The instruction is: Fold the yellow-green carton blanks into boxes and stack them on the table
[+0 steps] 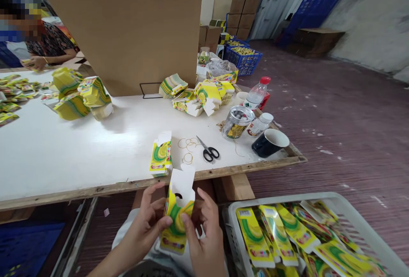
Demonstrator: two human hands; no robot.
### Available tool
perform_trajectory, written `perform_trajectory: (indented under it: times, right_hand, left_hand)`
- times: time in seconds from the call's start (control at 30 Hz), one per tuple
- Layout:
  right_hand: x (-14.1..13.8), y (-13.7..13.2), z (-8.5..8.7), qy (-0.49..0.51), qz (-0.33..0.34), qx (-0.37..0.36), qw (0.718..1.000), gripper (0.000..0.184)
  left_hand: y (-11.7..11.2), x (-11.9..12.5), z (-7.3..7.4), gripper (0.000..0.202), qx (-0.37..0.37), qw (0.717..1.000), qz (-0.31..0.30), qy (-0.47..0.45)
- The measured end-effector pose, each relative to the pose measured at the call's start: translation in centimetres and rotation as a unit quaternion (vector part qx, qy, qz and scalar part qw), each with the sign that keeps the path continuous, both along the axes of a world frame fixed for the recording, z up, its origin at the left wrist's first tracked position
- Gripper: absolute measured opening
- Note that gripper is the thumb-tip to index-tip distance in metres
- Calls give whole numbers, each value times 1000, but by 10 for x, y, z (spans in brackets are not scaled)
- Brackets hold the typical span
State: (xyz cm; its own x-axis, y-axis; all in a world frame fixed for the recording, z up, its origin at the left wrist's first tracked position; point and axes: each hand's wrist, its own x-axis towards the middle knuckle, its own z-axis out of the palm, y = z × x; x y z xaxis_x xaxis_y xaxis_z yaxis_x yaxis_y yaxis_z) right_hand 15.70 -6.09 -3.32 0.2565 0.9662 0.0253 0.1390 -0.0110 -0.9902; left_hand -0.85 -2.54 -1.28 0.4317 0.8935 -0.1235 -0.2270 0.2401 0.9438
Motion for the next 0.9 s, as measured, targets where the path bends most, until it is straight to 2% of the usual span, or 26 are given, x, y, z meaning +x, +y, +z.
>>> perform_trajectory:
  times: [0.03,0.13,0.2,0.3,0.43,0.5,0.53,0.6,0.63,0.67,0.7,0.77,0.83,0.9]
  right_hand:
    - [4,-1,1,7,23,10,1000,47]
    - [18,-4,7,-20,108,6,994,32]
    - [24,-4,13,-39,150,-9,988,25]
    - [26,-3,20,-63,180,-17,981,23]
    - [25,1,27,-100,206,14,973,35]
    - [24,2,27,-109,206,24,972,38]
    - [22,2,27,-110,208,25,972,38]
    - [19,2,22,-98,189,23,977,32]
    - [17,1,20,-83,160,21,983,25]
    - [15,1,17,-64,118,21,991,17]
    - [15,1,14,-48,72,26,996,17]
    - [16,3,10,-38,11,41,998,30]
    - [19,5,11,-51,29,52,997,30]
    - [22,6,13,-52,78,28,995,34]
  left_hand:
    - [1,-4,3,62,1,1000,-25,-6]
    - [3,-14,8,50,-27,993,-112,-35]
    - [3,-17,7,40,-54,986,-141,-68]
    - [1,-14,1,35,-83,981,-150,-87]
    - [-3,-9,-4,40,-97,982,-137,-86]
    - [-3,-8,-3,49,-95,985,-126,-73]
    - [-3,-9,-2,61,-94,986,-122,-67]
    - [-2,-10,-1,82,-90,987,-123,-60]
    - [-2,-11,0,84,-88,986,-128,-58]
    - [-1,-11,0,80,-84,986,-134,-55]
    - [0,-12,-1,72,-78,987,-134,-48]
    - [1,-12,-4,58,-53,993,-105,-10]
    - [2,-11,-7,47,-1,996,-56,64]
    - [3,-9,-9,38,52,989,-30,137]
